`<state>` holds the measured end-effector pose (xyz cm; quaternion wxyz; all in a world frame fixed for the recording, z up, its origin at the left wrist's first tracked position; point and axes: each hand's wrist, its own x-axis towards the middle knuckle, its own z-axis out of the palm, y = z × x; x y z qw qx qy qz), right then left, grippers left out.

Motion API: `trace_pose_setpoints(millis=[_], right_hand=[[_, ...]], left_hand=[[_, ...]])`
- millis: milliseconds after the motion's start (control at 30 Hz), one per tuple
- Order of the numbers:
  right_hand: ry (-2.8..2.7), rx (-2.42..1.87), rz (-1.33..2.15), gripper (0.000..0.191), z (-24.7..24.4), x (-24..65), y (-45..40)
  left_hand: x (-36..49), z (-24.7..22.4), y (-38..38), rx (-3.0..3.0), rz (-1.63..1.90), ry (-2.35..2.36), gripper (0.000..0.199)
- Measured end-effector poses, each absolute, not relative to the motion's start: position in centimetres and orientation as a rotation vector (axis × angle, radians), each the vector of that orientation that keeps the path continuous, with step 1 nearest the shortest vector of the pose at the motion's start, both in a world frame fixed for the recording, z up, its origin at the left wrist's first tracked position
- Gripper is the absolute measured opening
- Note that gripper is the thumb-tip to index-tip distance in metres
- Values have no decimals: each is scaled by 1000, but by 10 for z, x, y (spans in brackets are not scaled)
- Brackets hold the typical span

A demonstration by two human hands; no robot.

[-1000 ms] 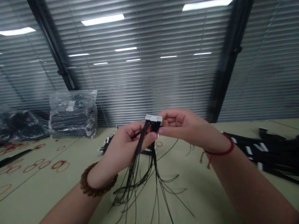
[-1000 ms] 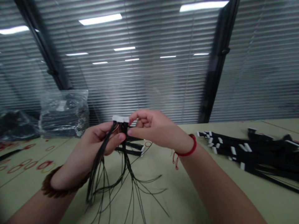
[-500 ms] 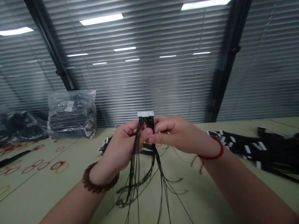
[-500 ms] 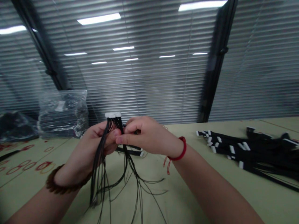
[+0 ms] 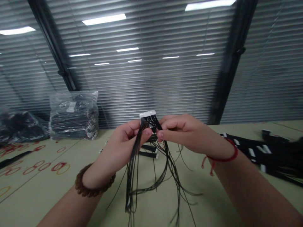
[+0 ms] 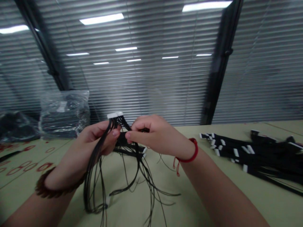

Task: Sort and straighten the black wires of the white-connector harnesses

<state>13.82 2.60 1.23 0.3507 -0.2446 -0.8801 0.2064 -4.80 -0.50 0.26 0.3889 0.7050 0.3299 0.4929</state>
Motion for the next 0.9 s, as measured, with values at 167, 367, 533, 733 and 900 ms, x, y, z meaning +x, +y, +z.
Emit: trace_pose_setpoints(millis=[167,367,533,733,900], right_hand=[[-2281,-636,489,31,11,137,26],[-2282,-580,486,28,10,132,27],[-2277,-554,518,28,9,132,27],[-2275,-576,538,30,7,129,28],[-2300,-554,555,27,6,126,28]], left_hand=[[-48,1,-1,1791,1271,797,16],[-46,0,4,1853,1283,743,14],[-48,0,5,1895,1272,736,10],[-47,-6,7,1891,1357,763,14],[-46,-7,8,1948,1369,758,13]])
